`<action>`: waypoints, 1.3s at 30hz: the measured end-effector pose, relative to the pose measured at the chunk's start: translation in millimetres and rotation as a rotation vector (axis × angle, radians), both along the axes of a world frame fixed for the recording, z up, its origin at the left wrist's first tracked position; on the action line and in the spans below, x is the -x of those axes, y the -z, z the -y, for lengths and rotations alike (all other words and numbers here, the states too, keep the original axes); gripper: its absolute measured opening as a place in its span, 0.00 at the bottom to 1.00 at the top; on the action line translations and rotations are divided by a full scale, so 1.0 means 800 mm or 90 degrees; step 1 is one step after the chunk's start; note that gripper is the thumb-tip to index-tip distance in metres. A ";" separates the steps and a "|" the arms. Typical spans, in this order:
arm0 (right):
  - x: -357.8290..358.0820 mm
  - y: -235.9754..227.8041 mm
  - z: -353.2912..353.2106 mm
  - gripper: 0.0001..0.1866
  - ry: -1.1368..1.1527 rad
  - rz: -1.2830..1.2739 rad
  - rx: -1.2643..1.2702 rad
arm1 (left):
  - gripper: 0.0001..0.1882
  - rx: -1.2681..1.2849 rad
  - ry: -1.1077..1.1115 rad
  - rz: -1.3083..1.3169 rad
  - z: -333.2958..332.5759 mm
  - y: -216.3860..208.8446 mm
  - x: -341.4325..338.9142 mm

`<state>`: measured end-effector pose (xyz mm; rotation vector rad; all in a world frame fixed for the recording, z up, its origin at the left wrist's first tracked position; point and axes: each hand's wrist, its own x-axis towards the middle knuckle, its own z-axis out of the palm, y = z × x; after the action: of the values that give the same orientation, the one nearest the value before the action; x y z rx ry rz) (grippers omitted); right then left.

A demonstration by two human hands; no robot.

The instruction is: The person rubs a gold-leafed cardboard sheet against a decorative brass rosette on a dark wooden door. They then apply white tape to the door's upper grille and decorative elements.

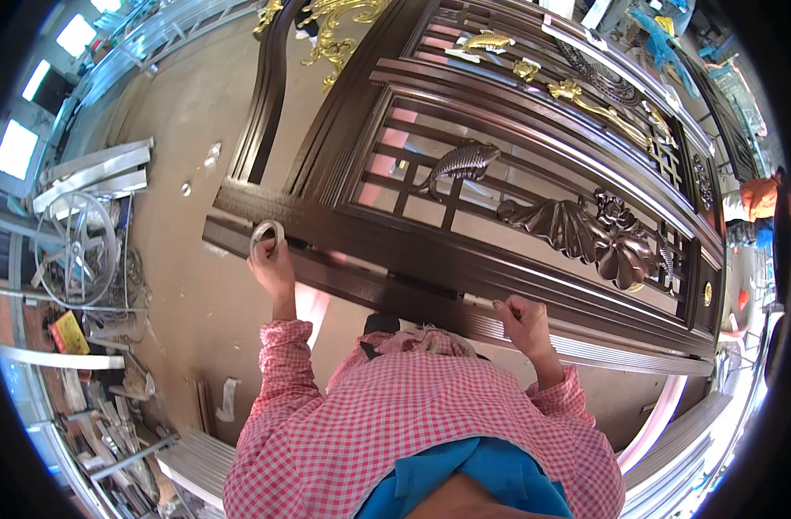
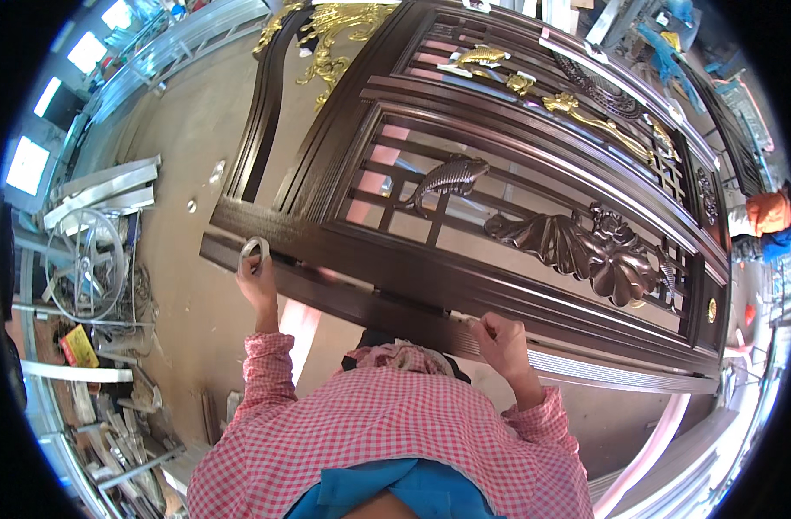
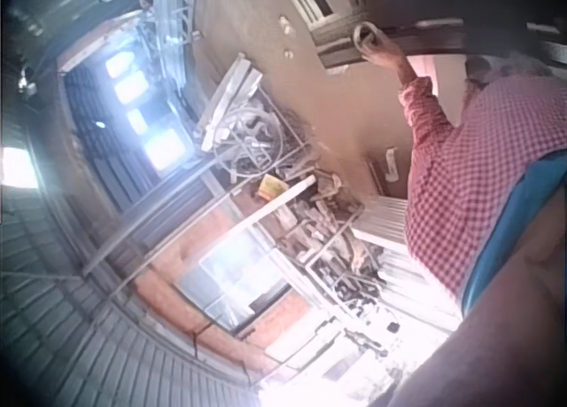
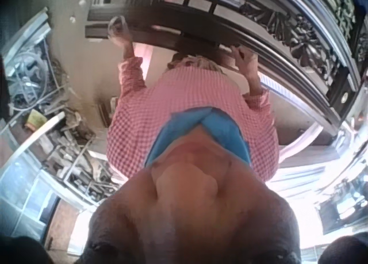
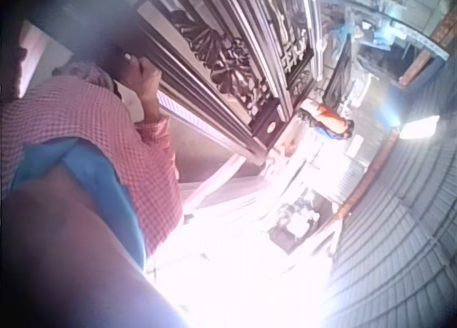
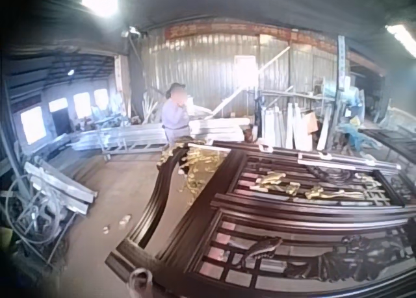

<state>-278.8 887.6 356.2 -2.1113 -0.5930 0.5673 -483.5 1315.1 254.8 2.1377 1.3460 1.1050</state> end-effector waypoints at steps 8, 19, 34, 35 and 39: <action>-0.048 -0.080 -0.097 0.03 -0.059 0.217 -0.043 | 0.10 -0.089 0.106 -0.145 -0.083 0.072 -0.086; -0.196 -0.329 -0.172 0.05 0.129 0.747 -0.355 | 0.20 -0.116 0.133 -0.142 -0.122 0.023 -0.133; -0.270 -0.352 -0.242 0.13 0.086 0.891 -0.304 | 0.16 -0.122 0.266 0.093 -0.128 -0.001 -0.327; -0.272 -0.353 -0.242 0.13 0.084 0.902 -0.325 | 0.16 -0.142 0.261 0.109 -0.132 -0.010 -0.334; -0.306 -0.342 -0.254 0.16 0.079 0.917 -0.355 | 0.16 -0.180 0.248 0.123 -0.133 -0.013 -0.391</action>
<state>-34.1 1091.2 629.6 -1.6827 -1.1649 -1.2044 -170.8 1421.8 265.1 2.2840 0.6810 1.3503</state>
